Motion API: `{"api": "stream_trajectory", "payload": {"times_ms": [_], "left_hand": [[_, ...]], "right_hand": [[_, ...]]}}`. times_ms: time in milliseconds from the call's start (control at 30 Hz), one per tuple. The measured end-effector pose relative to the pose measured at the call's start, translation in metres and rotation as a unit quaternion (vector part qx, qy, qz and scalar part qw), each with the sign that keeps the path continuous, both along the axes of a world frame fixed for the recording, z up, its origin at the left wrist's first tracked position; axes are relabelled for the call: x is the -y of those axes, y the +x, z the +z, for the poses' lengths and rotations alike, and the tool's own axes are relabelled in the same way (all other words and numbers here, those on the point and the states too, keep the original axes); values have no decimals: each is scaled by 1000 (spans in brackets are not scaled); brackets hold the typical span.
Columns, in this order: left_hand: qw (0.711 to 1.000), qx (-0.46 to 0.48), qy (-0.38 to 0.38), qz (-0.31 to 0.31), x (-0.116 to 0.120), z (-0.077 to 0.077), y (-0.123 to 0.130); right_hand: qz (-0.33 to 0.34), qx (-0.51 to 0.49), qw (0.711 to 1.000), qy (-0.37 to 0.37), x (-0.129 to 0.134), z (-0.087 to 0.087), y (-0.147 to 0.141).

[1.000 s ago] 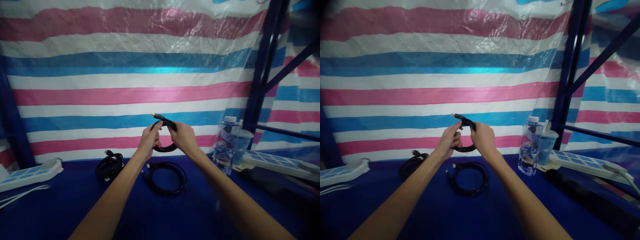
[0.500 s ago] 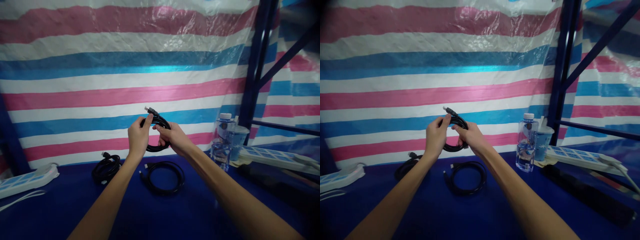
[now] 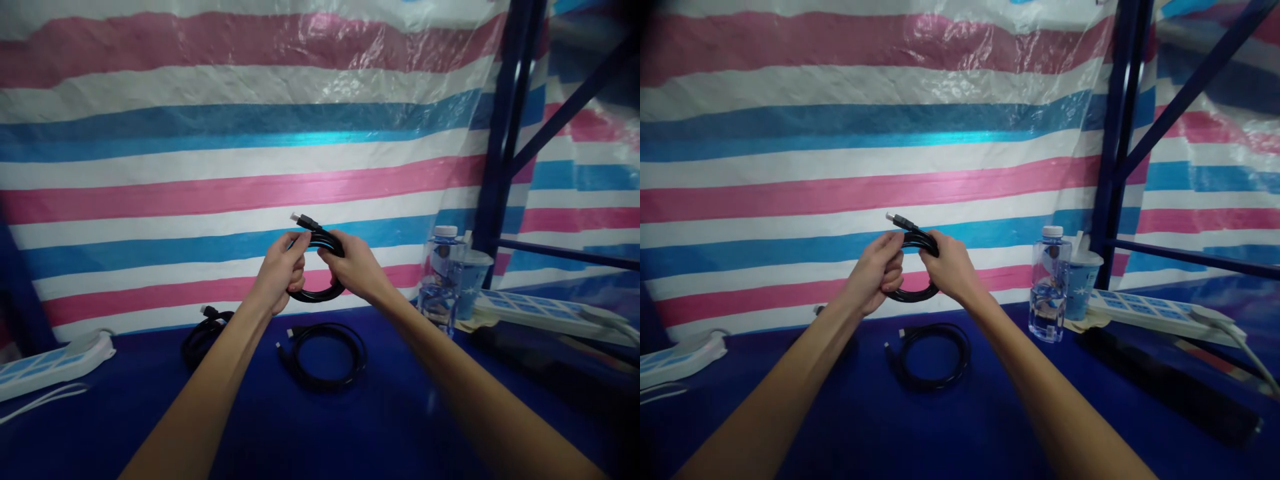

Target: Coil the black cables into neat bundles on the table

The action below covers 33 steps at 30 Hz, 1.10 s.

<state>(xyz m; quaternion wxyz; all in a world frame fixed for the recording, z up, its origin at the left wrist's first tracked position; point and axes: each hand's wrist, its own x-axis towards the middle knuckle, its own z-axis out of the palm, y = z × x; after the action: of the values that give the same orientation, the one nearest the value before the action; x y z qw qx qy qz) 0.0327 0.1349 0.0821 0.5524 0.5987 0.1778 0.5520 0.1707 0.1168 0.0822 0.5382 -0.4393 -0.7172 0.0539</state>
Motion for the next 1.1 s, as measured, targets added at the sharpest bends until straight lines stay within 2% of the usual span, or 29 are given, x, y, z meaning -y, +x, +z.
{"api": "stream_trajectory", "payload": {"times_ms": [67,167,267,400,533,600,733,867,967,1033,1100], "left_hand": [[999,20,-14,34,1,1,2],[997,34,-57,31,0,1,4],[996,45,-82,-3,-1,1,3],[990,64,-117,-54,-2,3,0],[983,65,-127,-112,-3,4,-5],[984,60,-125,-115,-3,5,-6],[993,50,-81,-75,-3,5,-6],[997,70,-31,-29,-6,0,-2],[993,42,60,95,-10,-8,3],[973,6,121,194,-12,-13,5],[964,-18,148,222,-14,-14,6]], "right_hand": [[11,20,998,60,1,-2,-2],[50,7,993,107,0,-5,-4],[107,-79,988,81,-3,-7,-4],[208,-171,963,17,-6,-9,-3],[269,-196,943,-7,-8,-11,0],[277,-183,943,-13,-7,-11,1],[245,-152,958,-10,-4,-7,1],[199,-142,969,23,0,-5,-3],[152,-131,978,54,0,-5,-8],[120,-128,981,82,-2,-6,-9],[94,-129,983,88,-4,-5,-9]]}}
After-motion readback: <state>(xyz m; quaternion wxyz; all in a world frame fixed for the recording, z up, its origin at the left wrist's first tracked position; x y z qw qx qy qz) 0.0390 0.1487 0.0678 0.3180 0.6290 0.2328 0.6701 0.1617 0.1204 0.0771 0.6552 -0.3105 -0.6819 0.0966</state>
